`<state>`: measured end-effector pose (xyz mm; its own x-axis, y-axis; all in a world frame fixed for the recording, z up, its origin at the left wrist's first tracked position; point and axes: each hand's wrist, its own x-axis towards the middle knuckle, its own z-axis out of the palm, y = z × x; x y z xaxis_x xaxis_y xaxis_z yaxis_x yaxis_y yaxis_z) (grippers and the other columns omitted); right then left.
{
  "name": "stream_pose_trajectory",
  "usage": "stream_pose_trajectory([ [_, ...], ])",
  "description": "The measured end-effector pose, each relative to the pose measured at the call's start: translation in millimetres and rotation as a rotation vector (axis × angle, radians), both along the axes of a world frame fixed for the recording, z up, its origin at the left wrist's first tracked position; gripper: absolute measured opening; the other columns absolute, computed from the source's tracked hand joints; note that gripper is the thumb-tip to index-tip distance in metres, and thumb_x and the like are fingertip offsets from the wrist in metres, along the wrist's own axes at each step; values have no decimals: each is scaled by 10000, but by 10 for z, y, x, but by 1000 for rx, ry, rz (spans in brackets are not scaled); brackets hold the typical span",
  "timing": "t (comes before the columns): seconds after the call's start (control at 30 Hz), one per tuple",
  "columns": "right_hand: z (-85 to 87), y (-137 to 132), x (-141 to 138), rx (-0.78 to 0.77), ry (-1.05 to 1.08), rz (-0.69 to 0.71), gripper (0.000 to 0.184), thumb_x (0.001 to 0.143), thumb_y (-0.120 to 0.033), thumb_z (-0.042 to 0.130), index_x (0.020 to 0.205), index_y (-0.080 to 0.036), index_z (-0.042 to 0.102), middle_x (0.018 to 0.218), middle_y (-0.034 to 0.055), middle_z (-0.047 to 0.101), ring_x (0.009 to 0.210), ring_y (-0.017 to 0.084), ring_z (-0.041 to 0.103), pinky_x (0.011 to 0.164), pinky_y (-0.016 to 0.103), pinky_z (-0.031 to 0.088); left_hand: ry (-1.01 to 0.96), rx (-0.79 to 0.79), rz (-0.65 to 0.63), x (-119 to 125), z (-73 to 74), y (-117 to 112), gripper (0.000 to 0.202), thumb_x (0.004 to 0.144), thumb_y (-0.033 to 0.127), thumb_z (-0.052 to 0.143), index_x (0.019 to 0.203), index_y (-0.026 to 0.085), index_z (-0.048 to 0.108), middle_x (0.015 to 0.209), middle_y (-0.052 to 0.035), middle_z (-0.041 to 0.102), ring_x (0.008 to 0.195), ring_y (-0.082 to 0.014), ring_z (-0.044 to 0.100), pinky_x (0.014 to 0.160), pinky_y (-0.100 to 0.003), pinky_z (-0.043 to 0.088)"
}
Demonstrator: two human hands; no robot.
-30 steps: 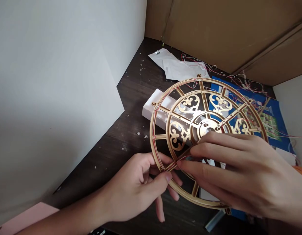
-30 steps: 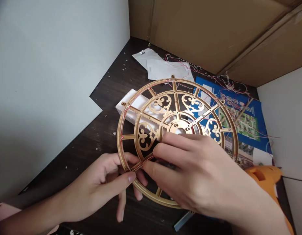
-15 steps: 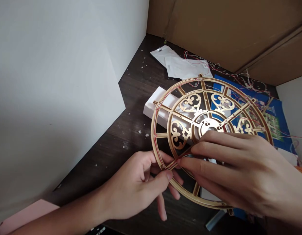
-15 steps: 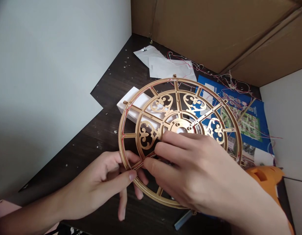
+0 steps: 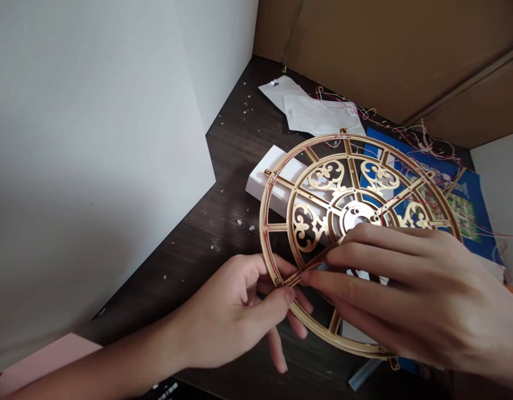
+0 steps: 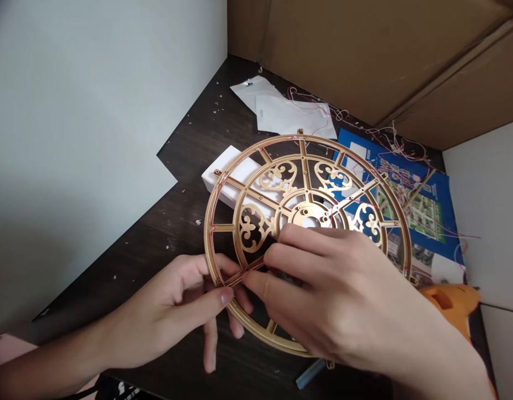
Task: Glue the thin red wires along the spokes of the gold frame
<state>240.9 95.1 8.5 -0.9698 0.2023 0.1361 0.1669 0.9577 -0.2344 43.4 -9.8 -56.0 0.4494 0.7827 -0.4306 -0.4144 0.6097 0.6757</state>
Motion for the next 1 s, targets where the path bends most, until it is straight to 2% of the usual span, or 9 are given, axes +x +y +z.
stream_pose_trajectory([
  [0.13, -15, -7, 10, -40, 13, -14, 112, 1029, -160, 561, 1068, -172, 666, 941, 48, 670, 874, 181, 599, 693, 352, 462, 9, 0, -1, -3, 5, 9, 138, 987, 251, 550, 1037, 124, 567, 941, -61, 667, 613, -91, 672, 479, -150, 570],
  [0.33, -29, 9, -17, -45, 9, -30, 154, 1010, -125, 541, 969, -165, 685, 905, 68, 672, 830, 206, 591, 659, 376, 443, 20, 2, -13, -8, -5, 1, 151, 995, 273, 540, 1032, 131, 577, 943, -64, 678, 559, -78, 654, 473, -154, 563],
  [0.5, -23, 13, -6, -40, -4, -4, 130, 1000, -113, 562, 999, -147, 687, 901, 80, 667, 843, 214, 575, 684, 378, 430, 28, 11, -11, -11, -9, -11, 155, 996, 267, 539, 1043, 126, 581, 948, -72, 679, 588, -97, 675, 490, -171, 579],
  [0.63, -16, 18, 32, -109, 6, -29, 135, 1005, -111, 564, 1049, -179, 673, 956, 58, 671, 890, 187, 578, 728, 358, 450, 2, -3, -12, -15, 18, 16, 139, 996, 234, 528, 1042, 111, 572, 923, -59, 660, 608, -91, 673, 494, -159, 579],
  [0.73, -19, 25, 44, -83, 33, -7, 117, 1027, -153, 554, 1063, -186, 660, 978, 47, 667, 923, 173, 589, 757, 339, 472, -19, -5, -14, -20, 49, 41, 120, 996, 208, 522, 1036, 103, 565, 910, -49, 647, 621, -82, 671, 505, -145, 579],
  [0.9, -32, 11, 20, -23, 27, 18, 121, 1035, -161, 544, 1063, -177, 660, 930, 42, 662, 853, 166, 596, 700, 336, 467, -19, -8, -48, -23, 73, 58, 100, 1009, 187, 498, 1031, 97, 537, 836, -27, 651, 527, -42, 635, 500, -102, 546],
  [1.0, -46, 41, -12, -16, 25, 15, 130, 1031, -160, 541, 1037, -185, 669, 923, 46, 661, 849, 172, 604, 705, 343, 482, -24, -10, -39, -20, 57, 45, 98, 1005, 186, 503, 1019, 97, 541, 867, -34, 652, 538, -42, 640, 501, -106, 550],
])
